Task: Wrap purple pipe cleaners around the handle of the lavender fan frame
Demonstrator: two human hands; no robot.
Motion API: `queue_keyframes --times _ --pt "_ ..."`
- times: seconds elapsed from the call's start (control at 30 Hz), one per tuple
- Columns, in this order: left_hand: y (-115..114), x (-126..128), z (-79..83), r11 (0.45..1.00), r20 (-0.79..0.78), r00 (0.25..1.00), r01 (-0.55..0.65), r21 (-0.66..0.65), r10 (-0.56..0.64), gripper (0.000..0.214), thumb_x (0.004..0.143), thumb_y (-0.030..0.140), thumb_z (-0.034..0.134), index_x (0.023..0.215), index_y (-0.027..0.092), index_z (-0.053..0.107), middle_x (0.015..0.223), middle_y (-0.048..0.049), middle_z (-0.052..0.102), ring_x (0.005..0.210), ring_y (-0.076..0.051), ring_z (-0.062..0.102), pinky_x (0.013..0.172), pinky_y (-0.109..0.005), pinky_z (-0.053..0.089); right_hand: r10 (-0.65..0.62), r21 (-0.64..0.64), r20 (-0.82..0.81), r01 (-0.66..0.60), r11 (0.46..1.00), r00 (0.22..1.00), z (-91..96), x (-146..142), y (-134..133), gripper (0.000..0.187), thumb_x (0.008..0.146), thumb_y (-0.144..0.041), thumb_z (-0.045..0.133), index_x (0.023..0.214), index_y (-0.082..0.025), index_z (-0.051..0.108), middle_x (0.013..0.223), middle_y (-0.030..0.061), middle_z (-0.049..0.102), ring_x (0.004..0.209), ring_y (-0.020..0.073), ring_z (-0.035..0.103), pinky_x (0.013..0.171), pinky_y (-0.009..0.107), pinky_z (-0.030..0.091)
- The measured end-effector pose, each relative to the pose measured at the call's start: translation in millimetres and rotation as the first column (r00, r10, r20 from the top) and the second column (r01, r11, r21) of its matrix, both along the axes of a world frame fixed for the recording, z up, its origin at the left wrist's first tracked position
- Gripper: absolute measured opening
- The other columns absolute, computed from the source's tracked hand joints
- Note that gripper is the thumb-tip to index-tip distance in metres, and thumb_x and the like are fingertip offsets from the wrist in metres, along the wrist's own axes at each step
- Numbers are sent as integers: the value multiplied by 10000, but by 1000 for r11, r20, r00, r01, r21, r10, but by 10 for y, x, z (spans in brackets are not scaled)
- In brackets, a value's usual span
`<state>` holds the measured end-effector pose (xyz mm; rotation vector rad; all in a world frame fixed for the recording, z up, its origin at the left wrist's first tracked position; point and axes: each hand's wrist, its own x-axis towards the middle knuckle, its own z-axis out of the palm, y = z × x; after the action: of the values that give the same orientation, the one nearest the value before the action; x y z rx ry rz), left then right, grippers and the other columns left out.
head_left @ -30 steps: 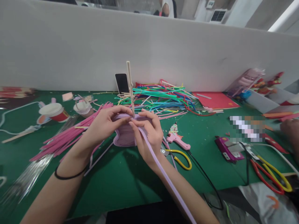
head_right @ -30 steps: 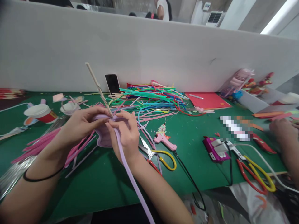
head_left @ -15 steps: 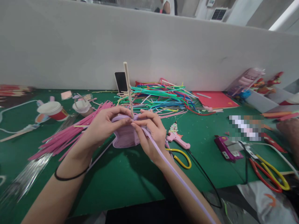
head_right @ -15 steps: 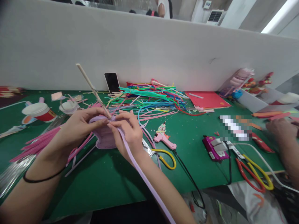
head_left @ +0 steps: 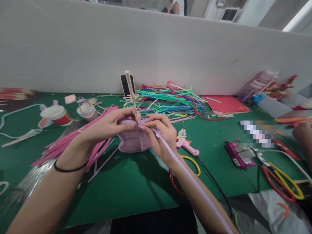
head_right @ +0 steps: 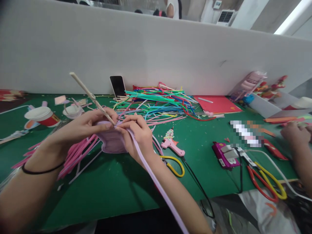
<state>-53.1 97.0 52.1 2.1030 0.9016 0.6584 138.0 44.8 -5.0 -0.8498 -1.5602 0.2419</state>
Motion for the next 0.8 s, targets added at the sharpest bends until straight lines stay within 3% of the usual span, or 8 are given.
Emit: queue_keyframes --times 0.17,0.3,0.43,0.53,0.63,0.8 --pt "132 -18 32 992 -60 990 128 -9 -128 263 938 472 569 973 215 609 976 -31 637 917 -192 606 812 -297 493 21 -72 -36 -24 997 999 61 57 93 56 877 -208 731 823 -219 732 936 37 698 962 178 695 906 349 562" --pt "178 18 10 993 -49 992 118 -18 -118 252 941 473 563 962 226 609 962 -26 620 924 -194 589 828 -295 483 98 -222 29 -89 971 995 219 178 206 94 825 -192 779 748 -214 729 855 10 724 857 166 686 817 331 547" --pt "178 50 10 994 -28 994 100 -44 -102 248 915 485 587 948 241 622 961 -34 626 940 -211 595 831 -301 486 240 -375 122 -180 910 963 466 310 378 118 754 -169 816 687 -187 720 761 -2 718 737 145 655 686 286 518" --pt "178 63 27 995 -31 996 80 -52 -82 251 907 493 584 936 248 631 965 -44 644 939 -220 606 819 -303 485 392 -549 152 -252 797 907 632 400 561 88 745 -170 796 682 -174 735 687 -4 710 597 114 612 535 244 465" --pt "198 65 32 995 -20 996 85 -45 -86 252 898 489 598 923 243 649 956 -39 657 923 -212 610 824 -301 478 487 -630 158 -292 719 859 712 460 744 74 705 -179 820 670 -176 755 597 -10 679 531 106 589 464 224 438" --pt "276 25 6 986 25 990 142 -89 -141 258 895 480 635 910 224 660 974 -38 657 942 -208 611 835 -296 480 613 -758 -131 -477 445 780 611 424 880 94 668 -221 838 677 -181 754 575 -16 676 546 120 623 527 247 543"
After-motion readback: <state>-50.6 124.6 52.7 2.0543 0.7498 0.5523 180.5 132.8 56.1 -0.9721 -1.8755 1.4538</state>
